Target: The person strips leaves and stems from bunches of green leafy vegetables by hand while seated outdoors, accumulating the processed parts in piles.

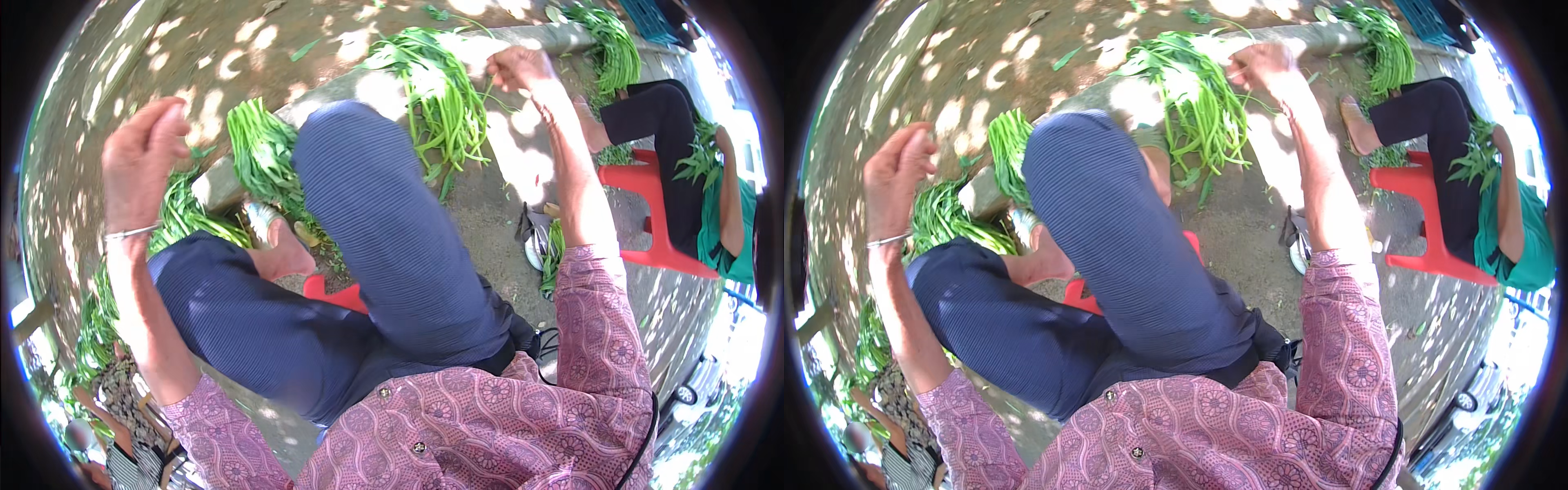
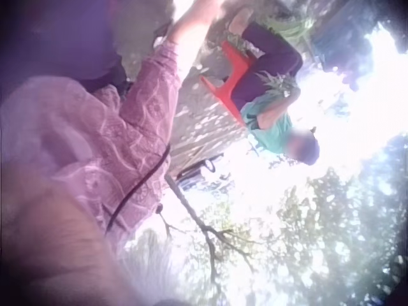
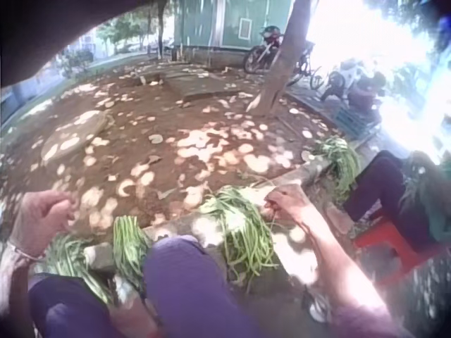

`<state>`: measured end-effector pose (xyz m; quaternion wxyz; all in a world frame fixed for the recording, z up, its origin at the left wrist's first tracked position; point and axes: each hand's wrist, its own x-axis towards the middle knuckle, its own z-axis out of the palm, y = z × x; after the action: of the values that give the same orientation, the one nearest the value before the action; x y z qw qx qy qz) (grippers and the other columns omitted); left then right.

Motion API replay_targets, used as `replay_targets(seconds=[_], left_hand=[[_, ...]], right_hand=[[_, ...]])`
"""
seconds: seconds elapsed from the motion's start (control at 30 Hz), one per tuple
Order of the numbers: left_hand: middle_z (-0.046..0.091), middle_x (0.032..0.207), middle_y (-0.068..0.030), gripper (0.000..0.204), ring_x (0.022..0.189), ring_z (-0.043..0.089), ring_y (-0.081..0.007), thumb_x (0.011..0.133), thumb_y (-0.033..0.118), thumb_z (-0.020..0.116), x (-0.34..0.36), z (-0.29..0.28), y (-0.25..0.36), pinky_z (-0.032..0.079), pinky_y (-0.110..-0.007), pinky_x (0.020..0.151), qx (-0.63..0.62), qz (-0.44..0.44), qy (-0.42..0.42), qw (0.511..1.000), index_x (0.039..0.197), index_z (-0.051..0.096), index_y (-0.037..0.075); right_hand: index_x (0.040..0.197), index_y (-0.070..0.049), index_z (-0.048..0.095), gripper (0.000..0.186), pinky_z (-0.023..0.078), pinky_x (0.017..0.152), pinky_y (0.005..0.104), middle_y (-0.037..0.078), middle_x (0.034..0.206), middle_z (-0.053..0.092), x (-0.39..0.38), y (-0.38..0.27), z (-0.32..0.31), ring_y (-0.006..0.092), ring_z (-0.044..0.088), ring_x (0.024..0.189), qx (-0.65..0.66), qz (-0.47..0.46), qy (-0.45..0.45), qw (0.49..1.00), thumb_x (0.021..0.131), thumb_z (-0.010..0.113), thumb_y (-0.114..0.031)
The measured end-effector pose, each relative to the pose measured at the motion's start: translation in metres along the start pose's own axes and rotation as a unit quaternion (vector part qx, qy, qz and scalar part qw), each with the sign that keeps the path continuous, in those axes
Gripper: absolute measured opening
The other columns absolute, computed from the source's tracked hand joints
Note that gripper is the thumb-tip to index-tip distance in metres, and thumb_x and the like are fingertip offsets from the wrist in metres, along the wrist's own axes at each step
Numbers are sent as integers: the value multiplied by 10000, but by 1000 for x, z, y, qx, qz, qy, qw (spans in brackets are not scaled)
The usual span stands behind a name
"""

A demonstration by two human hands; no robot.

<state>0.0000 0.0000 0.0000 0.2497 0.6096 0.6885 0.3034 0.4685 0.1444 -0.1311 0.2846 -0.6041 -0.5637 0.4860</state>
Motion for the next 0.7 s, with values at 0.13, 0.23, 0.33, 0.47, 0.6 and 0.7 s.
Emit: replay_targets(seconds=[0.13, 0.23, 0.33, 0.47, 0.6, 0.7], left_hand=[[635, 712, -50, 246, 553, 550, -84, 895, 177, 577, -4, 68, -8, 456, -228, 527, 77, 54, -66, 993, 1039, 639, -11], [613, 643, -54, 233, 526, 548, -114, 885, 176, 575, 2, 77, -14, 458, -241, 508, 193, 87, -182, 960, 996, 647, -17], [603, 662, -73, 244, 551, 561, -125, 883, 172, 568, 8, 81, -13, 476, -258, 519, 179, 65, -184, 964, 988, 636, -38], [601, 678, -84, 243, 575, 571, -130, 881, 163, 566, 13, 88, -7, 487, -270, 516, 158, 59, -185, 968, 979, 627, -51], [599, 682, -87, 248, 588, 571, -129, 885, 161, 554, 10, 86, -9, 485, -267, 524, 175, 37, -214, 960, 976, 619, -61], [596, 683, -81, 252, 586, 566, -128, 886, 157, 547, 11, 85, -11, 486, -265, 533, 165, 30, -211, 963, 980, 613, -67]], right_hand=[[775, -37, 652, 160, 445, 452, 205, 30, 692, 630, -15, 71, 2, 88, 583, 541, -38, 45, 33, 998, 825, 544, -145], [768, -8, 652, 172, 479, 475, 234, 63, 640, 651, -20, 107, 20, 91, 603, 517, -73, 85, 24, 993, 806, 552, -143], [751, -56, 664, 228, 505, 545, 272, 71, 643, 666, 7, 153, 39, 125, 630, 531, -173, 189, 6, 966, 827, 501, -197], [797, -60, 668, 243, 497, 522, 294, 58, 659, 651, 25, 198, 37, 151, 622, 544, -322, 67, 46, 943, 815, 514, -247], [679, -117, 668, 272, 475, 523, 337, 52, 586, 619, 27, 193, 57, 189, 594, 509, -427, 43, 97, 898, 782, 497, -302], [620, -132, 648, 288, 463, 539, 364, 77, 562, 594, 29, 193, 59, 224, 580, 512, -464, 31, 123, 877, 767, 483, -318]])
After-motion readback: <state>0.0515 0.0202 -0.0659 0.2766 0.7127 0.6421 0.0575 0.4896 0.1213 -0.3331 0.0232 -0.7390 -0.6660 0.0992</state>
